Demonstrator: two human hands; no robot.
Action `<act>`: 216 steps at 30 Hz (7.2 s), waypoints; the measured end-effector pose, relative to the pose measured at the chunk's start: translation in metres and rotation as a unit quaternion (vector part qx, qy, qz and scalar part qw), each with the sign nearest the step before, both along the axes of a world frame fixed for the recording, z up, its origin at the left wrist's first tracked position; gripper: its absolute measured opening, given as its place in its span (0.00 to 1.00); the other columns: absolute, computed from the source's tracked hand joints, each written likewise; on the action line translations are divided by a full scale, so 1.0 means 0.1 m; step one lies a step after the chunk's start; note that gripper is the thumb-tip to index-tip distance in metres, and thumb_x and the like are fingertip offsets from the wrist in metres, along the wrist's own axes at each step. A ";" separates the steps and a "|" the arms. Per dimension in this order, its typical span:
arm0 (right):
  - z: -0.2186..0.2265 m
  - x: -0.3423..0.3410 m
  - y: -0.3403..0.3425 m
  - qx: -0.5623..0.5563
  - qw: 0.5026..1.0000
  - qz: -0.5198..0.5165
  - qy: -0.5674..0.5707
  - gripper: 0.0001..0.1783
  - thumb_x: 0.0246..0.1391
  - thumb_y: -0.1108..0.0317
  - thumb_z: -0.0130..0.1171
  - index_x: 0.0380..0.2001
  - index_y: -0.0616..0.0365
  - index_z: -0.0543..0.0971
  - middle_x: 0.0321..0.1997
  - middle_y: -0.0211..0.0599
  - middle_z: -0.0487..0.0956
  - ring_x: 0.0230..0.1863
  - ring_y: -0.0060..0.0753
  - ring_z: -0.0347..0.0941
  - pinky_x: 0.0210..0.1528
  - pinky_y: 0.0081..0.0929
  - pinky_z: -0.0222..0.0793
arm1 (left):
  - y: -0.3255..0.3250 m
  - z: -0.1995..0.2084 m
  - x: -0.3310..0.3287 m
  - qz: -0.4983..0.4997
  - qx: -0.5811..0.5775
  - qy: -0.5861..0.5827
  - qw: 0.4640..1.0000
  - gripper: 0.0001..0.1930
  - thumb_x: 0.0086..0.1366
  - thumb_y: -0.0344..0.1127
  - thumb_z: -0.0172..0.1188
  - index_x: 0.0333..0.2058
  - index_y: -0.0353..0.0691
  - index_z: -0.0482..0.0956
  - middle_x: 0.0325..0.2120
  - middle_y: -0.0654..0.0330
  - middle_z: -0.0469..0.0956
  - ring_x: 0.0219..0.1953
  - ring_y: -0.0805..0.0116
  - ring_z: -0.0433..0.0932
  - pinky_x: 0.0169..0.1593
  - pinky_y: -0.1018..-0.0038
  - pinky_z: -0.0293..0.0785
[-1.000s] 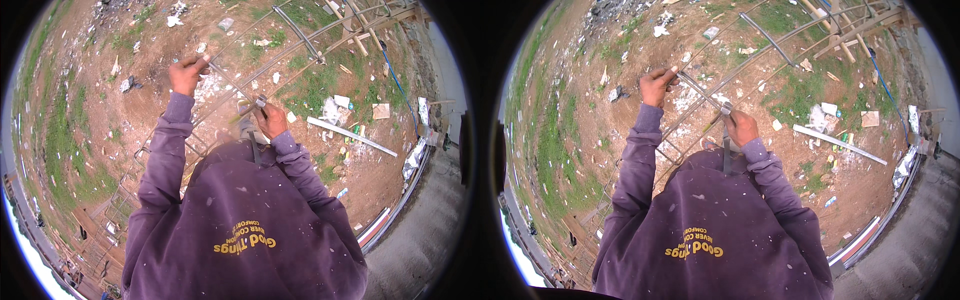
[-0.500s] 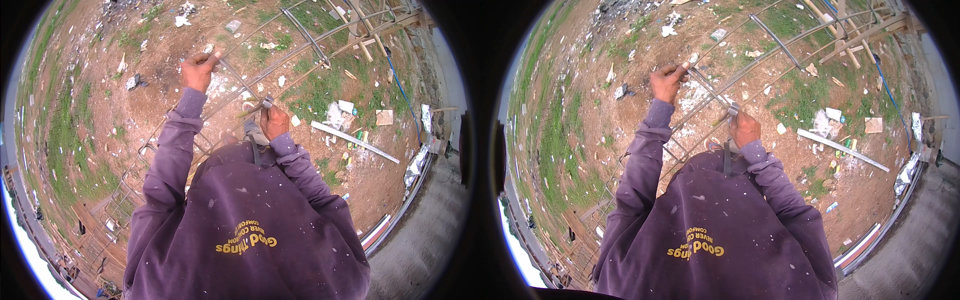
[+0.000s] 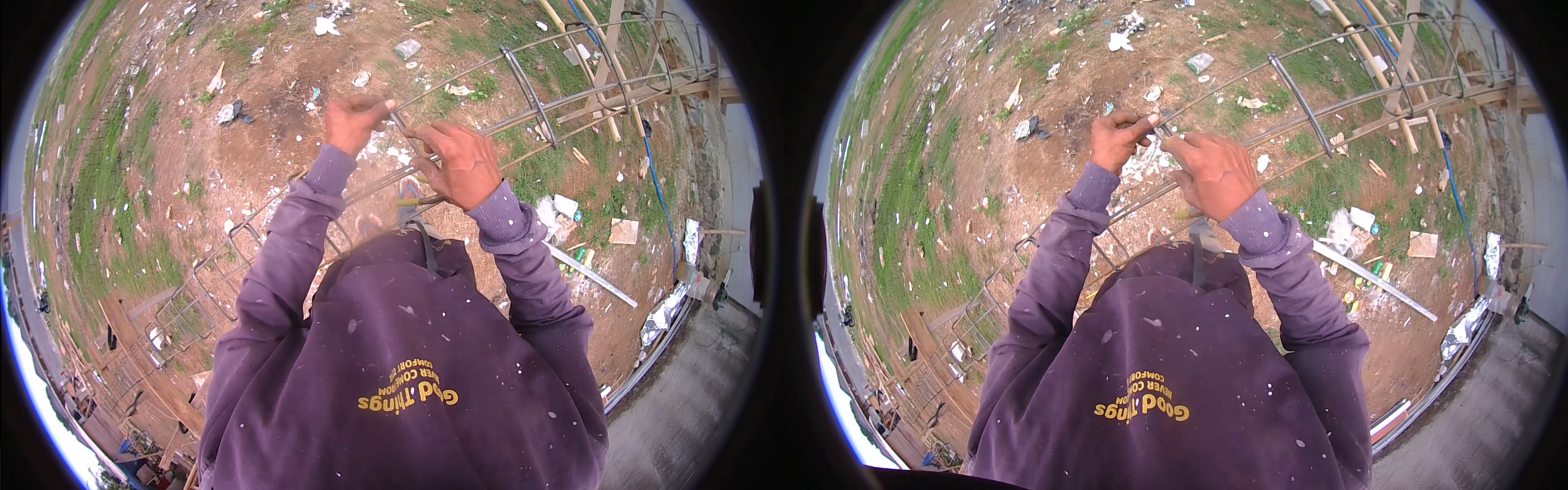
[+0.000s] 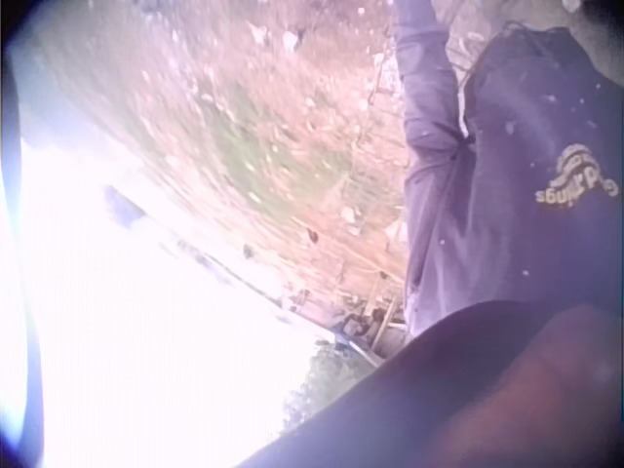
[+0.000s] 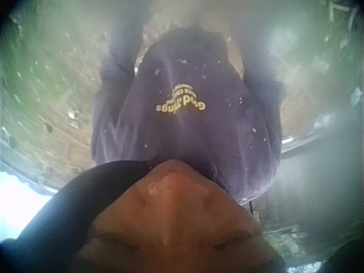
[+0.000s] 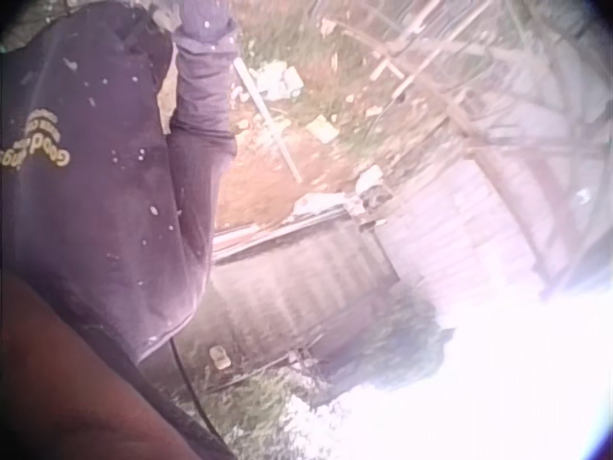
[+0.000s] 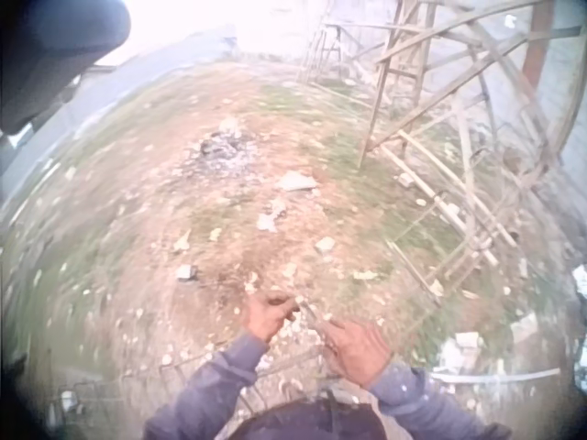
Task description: The person assembles a rebar cage by hand, bending and tying steel bars together using pliers. They repeatedly position bars, twist wire ties, and secure joints to form a grid-like structure.
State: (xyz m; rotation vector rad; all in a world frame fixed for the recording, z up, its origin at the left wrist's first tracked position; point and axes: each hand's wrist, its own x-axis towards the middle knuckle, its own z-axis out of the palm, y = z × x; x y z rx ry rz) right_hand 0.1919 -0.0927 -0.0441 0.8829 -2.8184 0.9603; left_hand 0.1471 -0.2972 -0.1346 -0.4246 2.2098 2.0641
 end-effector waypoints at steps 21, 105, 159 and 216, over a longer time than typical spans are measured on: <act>-0.52 -1.69 -0.30 0.092 0.952 0.072 -0.285 0.16 0.51 0.55 0.68 0.30 0.58 0.86 0.23 0.38 0.83 0.28 0.34 0.79 0.34 0.35 0.72 | 0.08 -0.15 0.00 0.037 -0.036 0.008 0.999 0.15 0.56 0.41 0.72 0.29 0.32 0.87 0.20 0.56 0.83 0.21 0.71 0.79 0.27 0.71 0.73; -0.04 -1.79 -0.72 0.392 0.839 0.211 -0.314 0.10 0.48 0.61 0.67 0.31 0.54 0.88 0.27 0.38 0.85 0.27 0.35 0.79 0.29 0.33 0.72 | 0.15 0.00 0.24 -0.049 -0.080 0.060 0.994 0.21 0.56 0.45 0.71 0.43 0.35 0.87 0.34 0.49 0.87 0.36 0.63 0.86 0.43 0.70 0.81; 2.46 -0.60 0.67 0.205 0.923 0.025 -0.325 0.18 0.57 0.62 0.60 0.44 0.66 0.80 0.28 0.43 0.80 0.27 0.35 0.78 0.36 0.31 0.75 | 0.03 -0.28 0.17 -0.064 -0.012 0.096 0.993 0.16 0.62 0.38 0.62 0.46 0.37 0.86 0.36 0.55 0.86 0.34 0.70 0.82 0.40 0.73 0.79; -0.57 -1.15 -1.06 -0.428 0.866 -0.244 -0.080 0.13 0.47 0.64 0.71 0.29 0.62 0.80 0.28 0.38 0.83 0.26 0.32 0.79 0.33 0.33 0.75 | 0.27 0.97 -0.80 0.154 -0.099 0.359 0.915 0.35 0.55 0.62 0.71 0.40 0.28 0.82 0.29 0.51 0.83 0.32 0.56 0.84 0.38 0.65 0.80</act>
